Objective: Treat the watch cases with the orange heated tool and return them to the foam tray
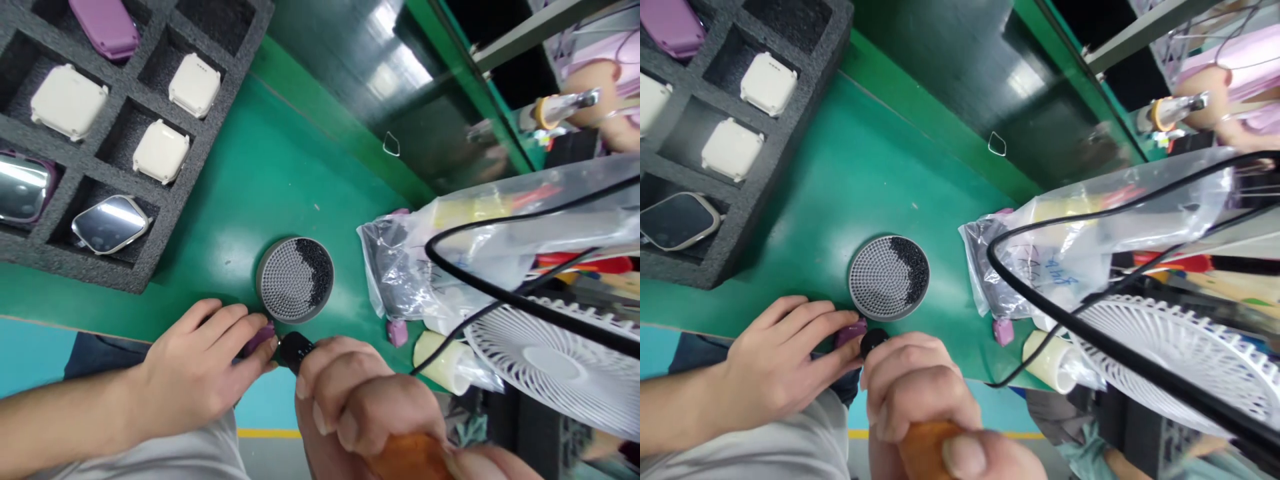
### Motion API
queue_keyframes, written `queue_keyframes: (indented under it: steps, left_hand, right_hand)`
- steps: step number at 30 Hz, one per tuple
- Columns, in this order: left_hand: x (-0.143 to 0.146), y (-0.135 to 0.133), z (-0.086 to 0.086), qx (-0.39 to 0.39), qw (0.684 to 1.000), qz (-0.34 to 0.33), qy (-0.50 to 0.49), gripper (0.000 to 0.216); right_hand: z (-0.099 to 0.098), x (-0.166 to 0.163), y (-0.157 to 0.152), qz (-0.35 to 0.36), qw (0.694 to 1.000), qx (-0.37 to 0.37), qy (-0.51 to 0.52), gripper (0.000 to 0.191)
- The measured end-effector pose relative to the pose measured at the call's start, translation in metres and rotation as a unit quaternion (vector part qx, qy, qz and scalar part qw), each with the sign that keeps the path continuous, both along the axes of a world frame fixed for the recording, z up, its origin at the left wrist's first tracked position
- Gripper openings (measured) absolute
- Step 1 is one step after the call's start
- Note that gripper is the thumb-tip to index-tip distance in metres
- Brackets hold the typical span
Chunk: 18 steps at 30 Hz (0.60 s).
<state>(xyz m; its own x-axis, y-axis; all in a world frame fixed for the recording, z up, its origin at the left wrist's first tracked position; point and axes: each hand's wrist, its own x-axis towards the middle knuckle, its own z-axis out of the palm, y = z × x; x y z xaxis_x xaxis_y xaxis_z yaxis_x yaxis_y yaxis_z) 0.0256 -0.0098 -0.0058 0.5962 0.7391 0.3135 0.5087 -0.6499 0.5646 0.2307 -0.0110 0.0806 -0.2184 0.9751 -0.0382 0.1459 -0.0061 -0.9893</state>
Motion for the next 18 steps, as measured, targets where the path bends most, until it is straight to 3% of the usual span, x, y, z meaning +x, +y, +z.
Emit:
queue_keyframes:
  steps: [1,2,4,6,8,10,12,15,18]
  left_hand:
    - [-0.001,0.000,0.000,0.004,1.000,-0.001,0.004,0.022]
    - [-0.002,0.000,-0.001,0.012,1.000,-0.005,0.011,0.025]
    - [-0.005,0.000,-0.002,0.044,0.999,-0.022,0.024,0.034]
    - [-0.009,0.000,-0.004,0.078,0.995,-0.057,0.030,0.037]
    - [-0.012,0.001,-0.005,0.091,0.991,-0.099,0.028,0.033]
    - [-0.012,0.000,-0.007,0.085,0.989,-0.115,0.021,0.033]
    - [-0.010,-0.001,-0.008,0.079,0.993,-0.093,0.011,0.030]
    - [-0.006,-0.003,-0.008,0.066,0.997,-0.045,0.000,0.027]
    - [-0.005,-0.002,-0.007,0.033,0.998,-0.052,-0.006,0.026]
  right_hand:
    - [-0.001,-0.002,-0.001,0.019,1.000,0.009,0.012,0.040]
    - [-0.004,-0.006,-0.004,-0.049,0.997,0.045,0.033,0.034]
    - [-0.010,-0.017,-0.008,-0.252,0.954,0.146,0.075,0.025]
    - [-0.016,-0.024,-0.009,-0.312,0.919,0.221,0.095,0.023]
    - [-0.017,-0.024,-0.005,-0.313,0.914,0.240,0.092,0.022]
    - [-0.016,-0.018,0.001,-0.284,0.934,0.202,0.081,0.025]
    - [-0.016,-0.014,0.005,-0.262,0.945,0.179,0.082,0.027]
    - [-0.021,-0.016,0.006,-0.306,0.921,0.221,0.098,0.026]
    - [-0.028,-0.022,0.005,-0.325,0.917,0.212,0.095,0.026]
